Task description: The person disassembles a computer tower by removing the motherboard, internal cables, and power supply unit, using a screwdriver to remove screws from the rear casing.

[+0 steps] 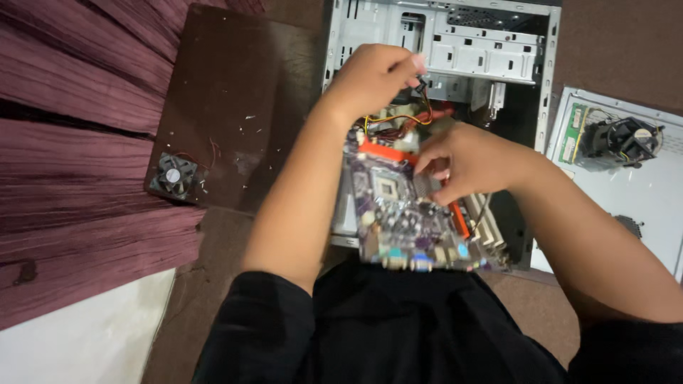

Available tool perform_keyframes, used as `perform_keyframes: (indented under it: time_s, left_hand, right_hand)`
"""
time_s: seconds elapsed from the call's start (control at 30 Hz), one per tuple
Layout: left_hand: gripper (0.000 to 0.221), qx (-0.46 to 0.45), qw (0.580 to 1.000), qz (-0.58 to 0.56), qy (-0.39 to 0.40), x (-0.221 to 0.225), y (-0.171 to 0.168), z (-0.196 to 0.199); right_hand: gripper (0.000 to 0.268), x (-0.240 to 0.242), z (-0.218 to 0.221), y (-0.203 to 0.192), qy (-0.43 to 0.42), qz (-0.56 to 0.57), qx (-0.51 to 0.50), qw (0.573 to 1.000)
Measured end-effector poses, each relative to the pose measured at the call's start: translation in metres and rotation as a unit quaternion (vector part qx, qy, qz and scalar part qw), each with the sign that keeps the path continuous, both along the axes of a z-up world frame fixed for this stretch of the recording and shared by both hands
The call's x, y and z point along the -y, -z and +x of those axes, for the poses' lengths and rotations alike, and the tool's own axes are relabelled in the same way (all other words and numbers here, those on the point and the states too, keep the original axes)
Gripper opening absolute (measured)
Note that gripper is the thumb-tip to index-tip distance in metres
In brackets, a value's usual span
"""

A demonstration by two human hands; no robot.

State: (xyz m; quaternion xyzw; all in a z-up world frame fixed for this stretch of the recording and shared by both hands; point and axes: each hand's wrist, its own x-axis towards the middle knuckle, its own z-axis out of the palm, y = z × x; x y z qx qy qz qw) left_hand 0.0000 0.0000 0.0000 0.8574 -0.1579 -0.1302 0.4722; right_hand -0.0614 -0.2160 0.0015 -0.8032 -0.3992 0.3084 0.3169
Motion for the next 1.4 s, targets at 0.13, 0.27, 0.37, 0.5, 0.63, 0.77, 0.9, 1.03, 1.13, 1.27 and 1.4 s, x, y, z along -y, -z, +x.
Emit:
perform_keyframes:
  time_s: [0.13, 0.27, 0.37, 0.5, 0.63, 0.77, 0.9, 1.03, 1.13, 1.27, 1.4]
  left_hand:
    - [0.047, -0.073, 0.996, -0.046, -0.005, -0.008, -0.003, 0.003]
    - [0.062, -0.132, 0.978, -0.160, -0.024, -0.023, -0.003, 0.008]
    - [0.065, -0.148, 0.976, -0.158, -0.019, -0.023, -0.007, 0.005]
    - [0.045, -0.142, 0.983, -0.087, 0.076, -0.010, -0.007, 0.001]
    - [0.043, -0.168, 0.914, -0.138, 0.342, 0.009, 0.006, -0.010]
    - [0.052, -0.144, 0.928, -0.073, 0.335, 0.035, -0.028, -0.030]
    - [0.061, -0.122, 0.932, -0.017, 0.341, 0.057, -0.040, -0.054]
    - [0.071, -0.102, 0.929, 0.029, 0.356, 0.080, 0.001, -0.053]
    - [0.078, -0.079, 0.923, 0.065, 0.370, 0.088, 0.060, -0.054]
    - [0.084, -0.084, 0.901, 0.154, 0.396, 0.111, 0.093, -0.044]
    - [0.081, -0.027, 0.911, 0.183, 0.369, 0.120, 0.054, -0.057]
  right_hand:
    - [0.034, -0.005, -0.011, -0.024, 0.008, 0.033, -0.008, 0.999]
    - [0.031, -0.009, -0.019, -0.045, -0.024, 0.115, -0.010, 0.993]
    - [0.033, -0.008, -0.028, -0.059, -0.015, 0.146, -0.014, 0.989]
    - [0.033, -0.009, -0.036, -0.075, -0.011, 0.258, 0.071, 0.963]
    - [0.039, -0.004, -0.043, -0.089, 0.017, 0.287, 0.086, 0.954]
    - [0.035, 0.004, -0.047, -0.101, 0.041, 0.322, 0.114, 0.939]
    - [0.034, 0.036, -0.051, -0.120, 0.054, 0.309, 0.157, 0.936]
    - [0.041, 0.088, -0.060, -0.137, 0.115, 0.266, 0.181, 0.940]
    - [0.037, 0.123, -0.072, -0.143, 0.156, 0.238, 0.227, 0.931]
    - [0.030, 0.162, -0.091, -0.138, 0.266, 0.282, 0.159, 0.908]
    - [0.025, 0.182, -0.107, -0.117, 0.316, 0.337, 0.114, 0.880]
